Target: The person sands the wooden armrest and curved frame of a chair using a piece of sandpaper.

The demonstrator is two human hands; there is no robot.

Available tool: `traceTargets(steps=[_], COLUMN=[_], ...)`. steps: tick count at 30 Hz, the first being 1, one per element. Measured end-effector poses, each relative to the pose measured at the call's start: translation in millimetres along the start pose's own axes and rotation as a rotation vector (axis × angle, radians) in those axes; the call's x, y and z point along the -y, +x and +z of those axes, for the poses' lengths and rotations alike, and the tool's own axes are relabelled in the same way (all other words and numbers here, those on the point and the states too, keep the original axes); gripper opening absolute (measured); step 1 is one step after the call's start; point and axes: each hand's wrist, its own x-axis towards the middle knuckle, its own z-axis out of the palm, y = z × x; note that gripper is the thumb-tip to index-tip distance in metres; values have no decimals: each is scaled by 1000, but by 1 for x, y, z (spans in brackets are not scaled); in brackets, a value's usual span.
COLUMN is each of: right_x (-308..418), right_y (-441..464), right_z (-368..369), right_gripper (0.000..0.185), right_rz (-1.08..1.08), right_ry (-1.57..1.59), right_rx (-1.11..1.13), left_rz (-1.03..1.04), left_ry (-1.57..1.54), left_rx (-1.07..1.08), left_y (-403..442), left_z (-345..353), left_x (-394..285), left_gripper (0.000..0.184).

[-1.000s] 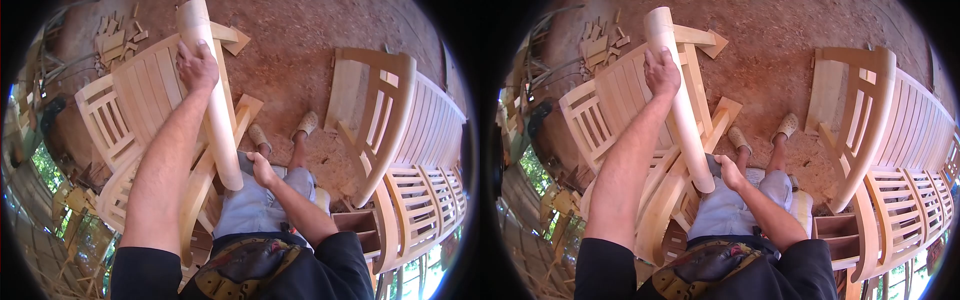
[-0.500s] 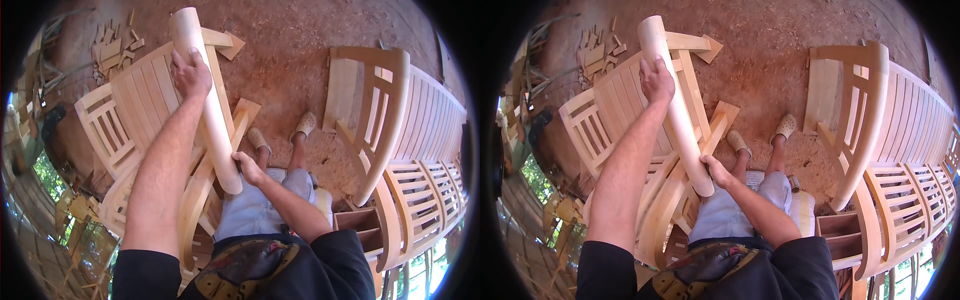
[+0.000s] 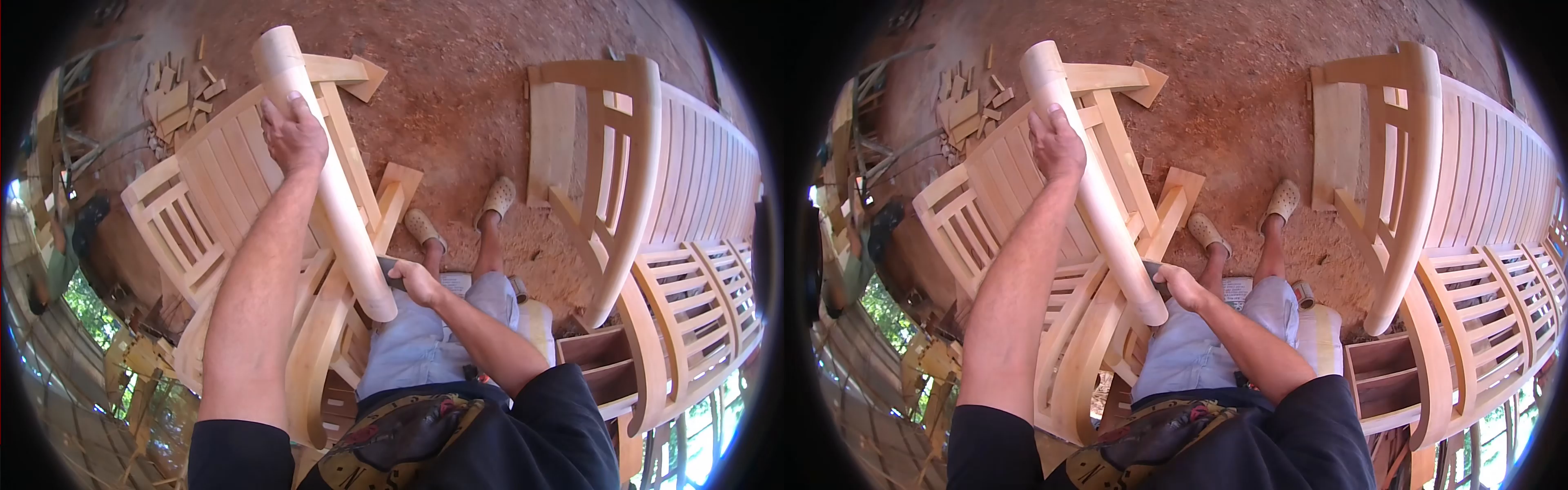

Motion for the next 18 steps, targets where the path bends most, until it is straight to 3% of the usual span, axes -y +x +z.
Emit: traceTargets(steps=[7,11,15,18], right_x=[-2,10,3,9], right_y=[13,-10,14,-2], right_z=[6,3,18,18], right_gripper=[37,39,35,35], right_rz=[92,-13,102,29], right_ry=[-4,84,44,57], right_rx=[2,57,-101,-139], left_rz=[4,14,16,19], left_ry=[-21,-31,-14,9], left_rx=[16,19,0,-1], left_y=[-1,-2,-2,-3], left_z=[-1,-2,-1,0], left_x=[-2,0,-2,-1], left_gripper=[76,77,77,77])
